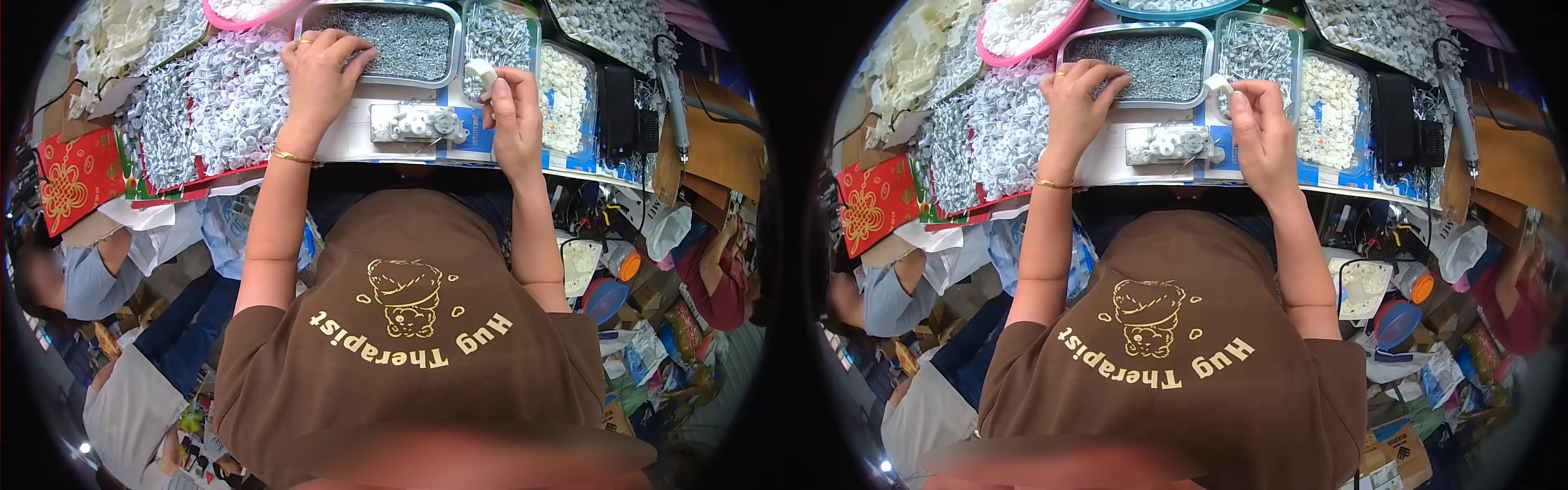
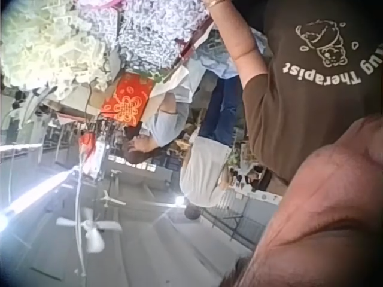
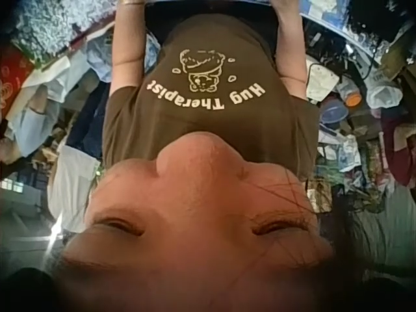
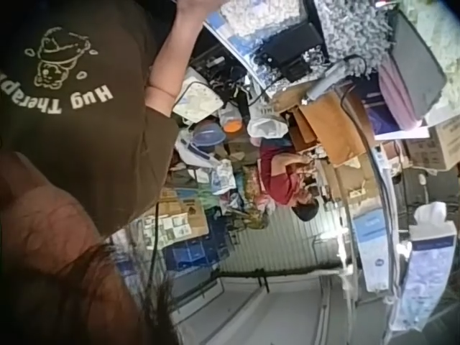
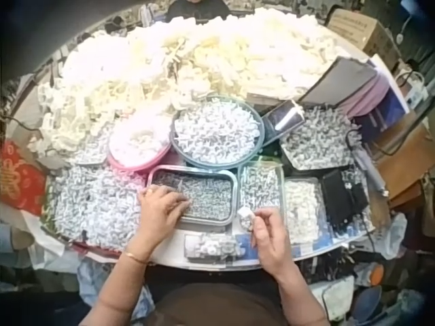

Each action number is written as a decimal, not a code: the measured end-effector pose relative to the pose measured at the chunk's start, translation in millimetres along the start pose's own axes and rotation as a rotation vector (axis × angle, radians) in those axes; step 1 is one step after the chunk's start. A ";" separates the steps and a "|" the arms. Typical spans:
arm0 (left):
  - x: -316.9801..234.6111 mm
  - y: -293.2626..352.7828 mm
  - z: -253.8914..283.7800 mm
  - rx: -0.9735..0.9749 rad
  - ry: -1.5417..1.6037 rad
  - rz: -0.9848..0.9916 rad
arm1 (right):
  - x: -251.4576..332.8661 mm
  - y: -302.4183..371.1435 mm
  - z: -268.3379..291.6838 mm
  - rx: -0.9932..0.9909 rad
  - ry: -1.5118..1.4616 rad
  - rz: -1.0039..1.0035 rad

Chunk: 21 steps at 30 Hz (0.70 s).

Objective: Assembling small components into a white plastic housing using a handheld electric screwdriver at a workbench.

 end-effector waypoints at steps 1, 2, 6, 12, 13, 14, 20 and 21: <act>-1.4 1.2 5.2 -0.009 0.009 0.012 | -0.3 -0.5 -1.2 0.012 0.016 -0.011; -4.1 3.5 10.4 -0.008 0.012 0.011 | -0.6 -0.9 -1.1 0.024 0.033 -0.021; -30.8 28.0 37.9 0.204 0.501 -0.013 | 9.8 2.7 0.3 0.031 0.009 0.076; -36.9 65.7 15.1 0.291 0.621 0.144 | 17.0 2.5 -10.2 0.064 0.434 0.293; -37.1 68.1 12.7 0.288 0.618 0.146 | 17.6 2.2 -12.1 0.067 0.431 0.295; -36.7 69.8 11.0 0.272 0.675 0.214 | 19.3 3.4 -13.3 0.085 0.433 0.316; -36.7 73.2 9.4 0.224 0.787 0.367 | 39.3 12.8 -30.7 0.186 0.403 0.477; -35.8 73.3 8.8 0.207 0.813 0.381 | 34.8 14.4 -35.0 0.217 0.438 0.486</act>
Point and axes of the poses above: each hand's wrist, its own y-axis away from the middle knuckle, its own z-axis out of the back of the hand, x = y × z, the point moved 4 cm from there along -y, towards the middle knuckle, and after that the axes turned 6 degrees about z, right-handed, at the moved point
